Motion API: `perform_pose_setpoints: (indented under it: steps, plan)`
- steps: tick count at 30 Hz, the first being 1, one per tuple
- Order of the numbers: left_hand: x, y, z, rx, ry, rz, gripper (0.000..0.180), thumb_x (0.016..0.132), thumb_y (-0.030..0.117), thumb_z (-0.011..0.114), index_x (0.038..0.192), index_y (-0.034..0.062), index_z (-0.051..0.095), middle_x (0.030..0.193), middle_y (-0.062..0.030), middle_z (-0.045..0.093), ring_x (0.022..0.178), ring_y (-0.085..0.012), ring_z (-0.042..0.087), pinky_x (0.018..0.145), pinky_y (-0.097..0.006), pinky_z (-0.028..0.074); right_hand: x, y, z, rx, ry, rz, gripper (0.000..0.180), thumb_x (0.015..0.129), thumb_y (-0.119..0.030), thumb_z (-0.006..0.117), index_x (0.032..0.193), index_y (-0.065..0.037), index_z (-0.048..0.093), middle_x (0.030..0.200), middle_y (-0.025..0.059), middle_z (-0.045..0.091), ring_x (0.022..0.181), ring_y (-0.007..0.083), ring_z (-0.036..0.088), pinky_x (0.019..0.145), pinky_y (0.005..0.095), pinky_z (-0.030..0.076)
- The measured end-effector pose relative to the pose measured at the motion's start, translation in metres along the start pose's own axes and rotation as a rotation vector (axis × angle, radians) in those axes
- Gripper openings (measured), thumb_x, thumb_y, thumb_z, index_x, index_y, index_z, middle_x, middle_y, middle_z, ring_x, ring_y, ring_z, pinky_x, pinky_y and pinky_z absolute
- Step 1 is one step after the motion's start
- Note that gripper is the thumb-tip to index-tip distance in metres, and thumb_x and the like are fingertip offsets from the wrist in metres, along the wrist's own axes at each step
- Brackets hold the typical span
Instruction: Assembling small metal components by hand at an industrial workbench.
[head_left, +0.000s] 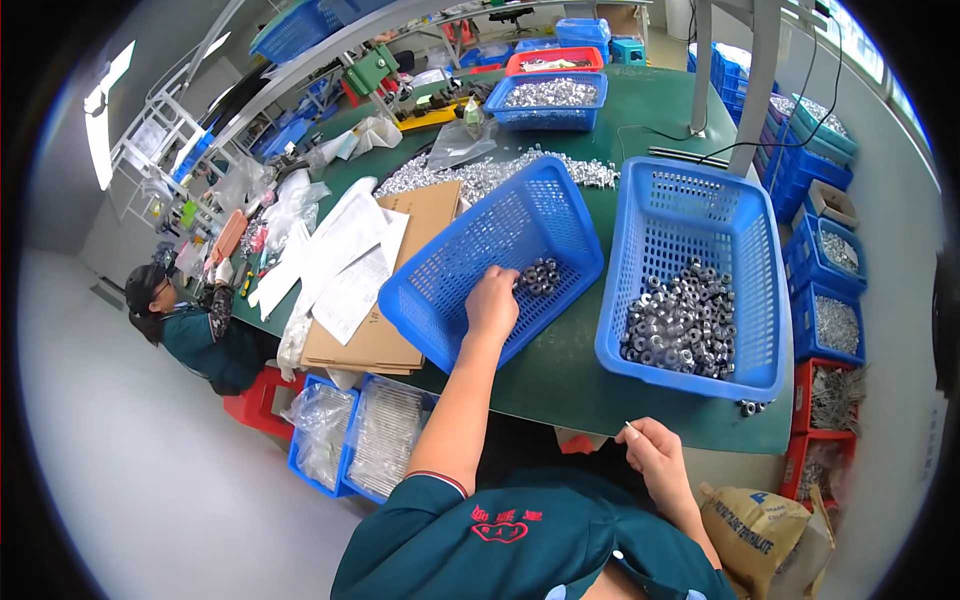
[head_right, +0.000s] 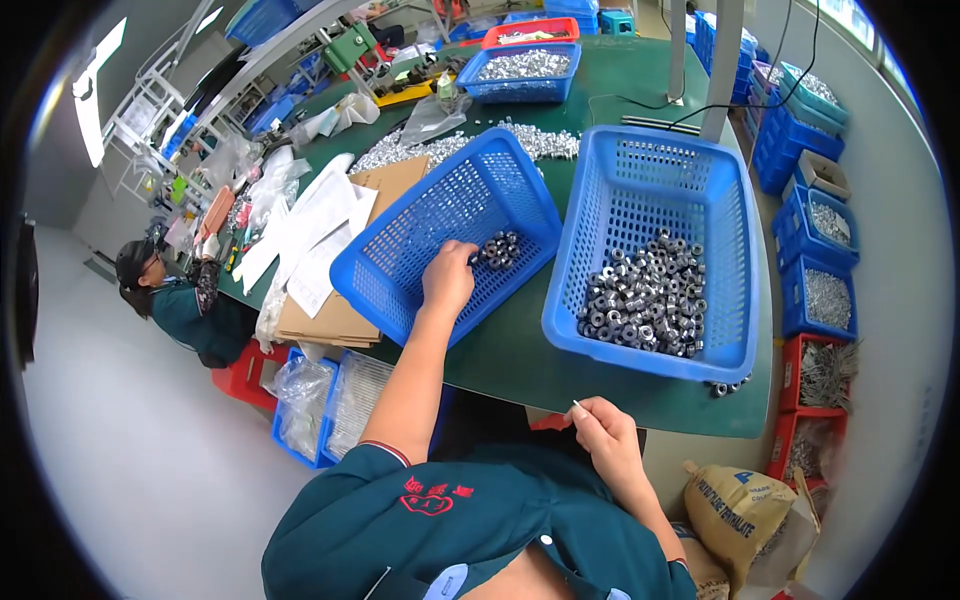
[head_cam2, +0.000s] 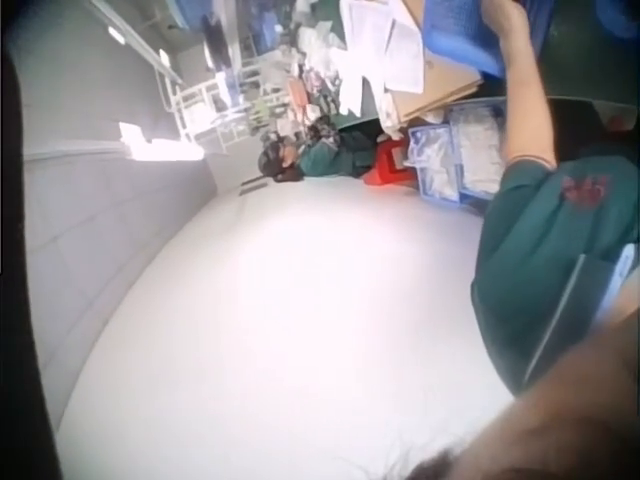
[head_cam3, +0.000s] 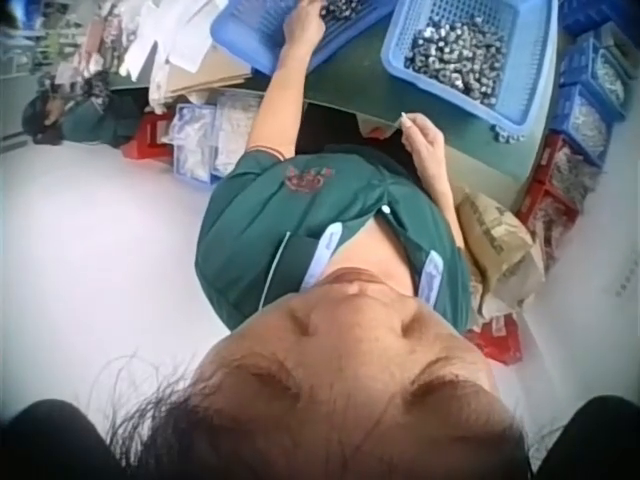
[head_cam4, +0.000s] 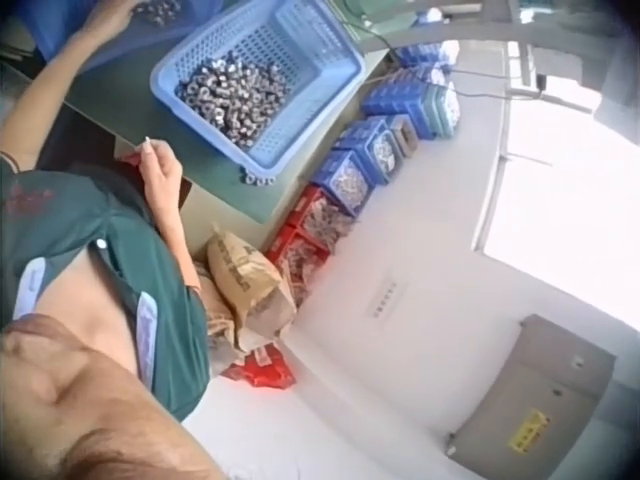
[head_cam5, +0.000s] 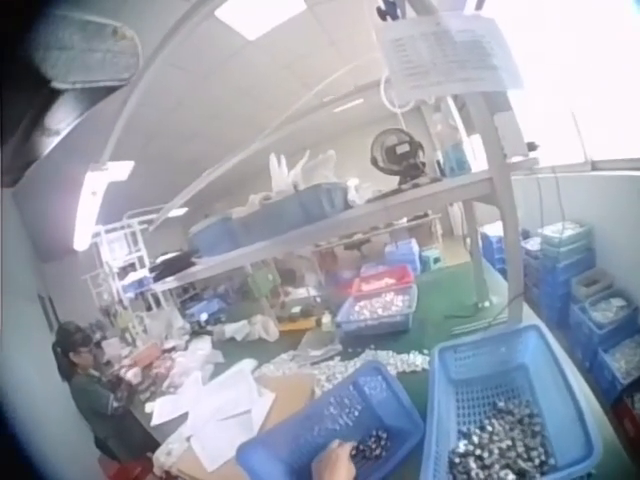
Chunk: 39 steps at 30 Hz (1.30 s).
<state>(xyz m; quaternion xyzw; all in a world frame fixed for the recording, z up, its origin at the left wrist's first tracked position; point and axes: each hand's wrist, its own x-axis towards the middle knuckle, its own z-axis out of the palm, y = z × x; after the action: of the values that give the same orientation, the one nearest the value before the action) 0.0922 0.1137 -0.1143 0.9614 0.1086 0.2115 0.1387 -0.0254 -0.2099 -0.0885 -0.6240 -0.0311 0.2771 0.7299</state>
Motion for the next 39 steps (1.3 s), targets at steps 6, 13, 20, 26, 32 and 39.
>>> perform_pose_setpoints:
  steps: [6,13,20,26,32,39]
  plan:
    - [-0.004,-0.002,0.012,0.058,0.001,-0.086,0.015,0.083,0.002,0.059,0.094,0.0068,0.068,0.101,-0.0122,0.064,0.087,-0.0356,0.064,0.077,-0.045,0.053,-0.003,-0.003,0.006,-0.040,-0.007,-0.001,0.022,0.097,-0.020,0.056,0.091,-0.001,0.065,0.066,-0.0049,0.050,0.058,0.0027,0.041,0.051,0.0201,0.031]
    - [-0.037,0.014,-0.021,-1.356,-0.117,-0.351,0.016,0.083,-0.003,0.067,0.097,0.0025,0.062,0.091,-0.0079,0.067,0.077,-0.0166,0.066,0.069,-0.030,0.056,-0.006,0.000,0.007,-0.099,0.020,-0.009,0.022,0.097,-0.019,0.057,0.091,0.000,0.066,0.066,-0.0021,0.054,0.060,0.0049,0.046,0.053,0.0226,0.037]
    - [-0.101,0.050,-0.061,-2.042,-0.641,-0.547,0.021,0.090,0.002,0.061,0.111,0.0021,0.065,0.098,-0.0147,0.069,0.082,-0.0208,0.067,0.070,-0.032,0.055,0.012,-0.029,0.027,-0.468,-0.016,-0.388,0.017,0.095,-0.016,0.059,0.089,-0.001,0.062,0.067,0.0101,0.064,0.062,0.0230,0.065,0.058,0.0332,0.050]
    - [-0.118,0.062,-0.070,-1.886,-0.766,-0.513,0.020,0.090,0.003,0.061,0.109,0.0007,0.060,0.095,-0.0167,0.069,0.077,-0.0221,0.069,0.066,-0.032,0.058,0.017,-0.037,0.037,-0.623,0.004,-0.515,0.014,0.091,-0.014,0.061,0.082,-0.004,0.059,0.062,0.0139,0.060,0.059,0.0336,0.063,0.052,0.0395,0.048]
    - [-0.126,0.068,-0.076,-1.756,-0.779,-0.454,0.017,0.091,0.004,0.060,0.107,0.0010,0.057,0.091,-0.0127,0.069,0.072,-0.0187,0.067,0.064,-0.030,0.054,0.020,-0.029,0.044,-0.756,0.022,-0.601,0.018,0.090,-0.014,0.061,0.076,-0.005,0.055,0.062,0.0124,0.060,0.056,0.0329,0.062,0.049,0.0401,0.047]
    - [-0.134,0.071,-0.080,-1.576,-0.633,-0.343,0.017,0.090,0.001,0.061,0.107,0.0003,0.056,0.089,-0.0098,0.067,0.073,-0.0164,0.064,0.066,-0.028,0.052,0.017,-0.027,0.053,-0.895,0.098,-0.726,0.017,0.088,-0.010,0.060,0.073,-0.005,0.052,0.061,0.0116,0.060,0.053,0.0329,0.061,0.047,0.0399,0.047]
